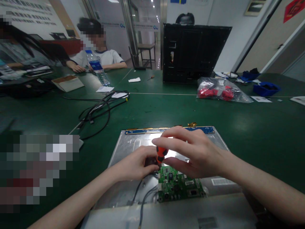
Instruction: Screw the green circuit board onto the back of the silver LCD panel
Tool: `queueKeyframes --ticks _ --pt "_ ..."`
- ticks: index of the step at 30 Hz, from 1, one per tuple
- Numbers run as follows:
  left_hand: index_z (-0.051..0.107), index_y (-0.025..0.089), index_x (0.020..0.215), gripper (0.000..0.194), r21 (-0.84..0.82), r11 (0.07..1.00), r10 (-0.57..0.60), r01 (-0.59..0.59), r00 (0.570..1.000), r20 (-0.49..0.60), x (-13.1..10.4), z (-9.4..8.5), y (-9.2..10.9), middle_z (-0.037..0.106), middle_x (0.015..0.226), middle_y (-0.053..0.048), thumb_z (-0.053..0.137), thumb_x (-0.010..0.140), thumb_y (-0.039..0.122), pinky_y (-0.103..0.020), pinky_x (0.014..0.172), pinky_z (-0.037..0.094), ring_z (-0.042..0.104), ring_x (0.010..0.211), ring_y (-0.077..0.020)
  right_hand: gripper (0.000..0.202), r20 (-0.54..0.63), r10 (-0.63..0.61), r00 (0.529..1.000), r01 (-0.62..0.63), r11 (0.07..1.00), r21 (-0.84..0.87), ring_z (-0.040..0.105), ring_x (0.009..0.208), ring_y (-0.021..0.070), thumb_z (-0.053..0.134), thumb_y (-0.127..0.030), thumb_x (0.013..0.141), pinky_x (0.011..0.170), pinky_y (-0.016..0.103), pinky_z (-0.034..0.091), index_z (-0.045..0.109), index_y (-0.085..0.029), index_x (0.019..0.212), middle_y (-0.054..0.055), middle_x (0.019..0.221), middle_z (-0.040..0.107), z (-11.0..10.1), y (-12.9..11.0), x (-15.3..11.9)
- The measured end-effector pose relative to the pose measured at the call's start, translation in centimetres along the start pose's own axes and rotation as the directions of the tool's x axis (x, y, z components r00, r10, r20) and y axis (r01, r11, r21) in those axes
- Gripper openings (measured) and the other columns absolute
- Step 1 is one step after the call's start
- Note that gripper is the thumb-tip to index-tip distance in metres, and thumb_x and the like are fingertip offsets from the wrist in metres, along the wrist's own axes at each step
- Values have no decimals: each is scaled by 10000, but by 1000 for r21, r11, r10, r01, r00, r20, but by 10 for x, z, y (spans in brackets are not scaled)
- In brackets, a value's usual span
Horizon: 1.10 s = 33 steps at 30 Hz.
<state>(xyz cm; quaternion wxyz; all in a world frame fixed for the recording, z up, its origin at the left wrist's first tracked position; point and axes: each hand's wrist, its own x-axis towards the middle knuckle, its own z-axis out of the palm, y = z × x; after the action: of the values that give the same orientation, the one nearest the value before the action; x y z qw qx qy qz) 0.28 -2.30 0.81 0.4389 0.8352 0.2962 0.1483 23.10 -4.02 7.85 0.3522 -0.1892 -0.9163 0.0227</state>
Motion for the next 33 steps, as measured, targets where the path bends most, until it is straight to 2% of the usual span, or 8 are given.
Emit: queueKeyframes --ticks 4,8,11,14,21,24,29,33 --pt "601 152 942 126 -2 999 32 -32 999 8 0 -1 1 659 913 -43 582 818 137 -271 681 503 623 791 -189 383 16 -11 1000 11 1000 23 592 1106 160 541 -161 900 738 236 538 502 -96 1275 116 1250 600 -1 -1 2" --pt "601 154 906 104 13 1000 9 -9 1000 14 0 -2 2 661 843 -27 580 807 130 -255 633 490 613 729 -177 368 -20 -43 999 44 999 23 590 1124 159 488 -92 905 819 251 533 507 -57 1271 127 1236 615 -1 0 2" --pt "604 157 913 112 11 1000 20 -20 1000 10 1 -2 3 662 849 -25 576 809 126 -252 639 488 614 738 -176 360 -26 -30 999 30 999 17 613 1063 163 509 -82 890 747 252 538 524 -65 1249 120 1196 629 -1 0 2" --pt "608 161 952 156 14 999 29 -29 1000 5 1 -2 4 661 868 -23 577 804 121 -249 638 482 608 738 -173 324 -16 -9 1000 9 1000 13 628 971 157 538 -136 898 655 249 526 540 -94 1220 104 1141 632 -2 -1 1" --pt "613 157 850 112 42 996 81 -80 996 -29 1 -1 5 625 778 3 570 772 89 -222 589 430 557 673 -144 221 -2 3 1000 -3 1000 -18 606 764 130 547 -212 914 543 248 471 580 -158 1126 61 1027 620 -2 -1 2" --pt "617 152 896 138 37 998 52 -51 999 -9 1 -1 5 639 806 -10 561 781 101 -230 600 448 577 698 -157 238 -7 1 1000 -1 1000 4 616 812 134 554 -217 914 576 250 486 575 -152 1143 66 1052 620 -1 0 1" --pt "614 157 940 157 9 999 52 -52 999 0 1 -2 4 663 883 -28 571 796 111 -256 662 489 614 765 -180 344 2 -12 1000 12 999 34 610 1015 160 555 -145 886 649 241 513 531 -94 1225 113 1182 612 -1 0 1" --pt "606 159 941 155 -15 999 28 -28 1000 -3 0 -1 4 668 881 -32 570 797 114 -261 664 500 616 770 -183 347 -9 -20 1000 20 999 32 609 1030 155 513 -95 881 686 246 522 527 -73 1226 119 1180 621 -2 -1 2"
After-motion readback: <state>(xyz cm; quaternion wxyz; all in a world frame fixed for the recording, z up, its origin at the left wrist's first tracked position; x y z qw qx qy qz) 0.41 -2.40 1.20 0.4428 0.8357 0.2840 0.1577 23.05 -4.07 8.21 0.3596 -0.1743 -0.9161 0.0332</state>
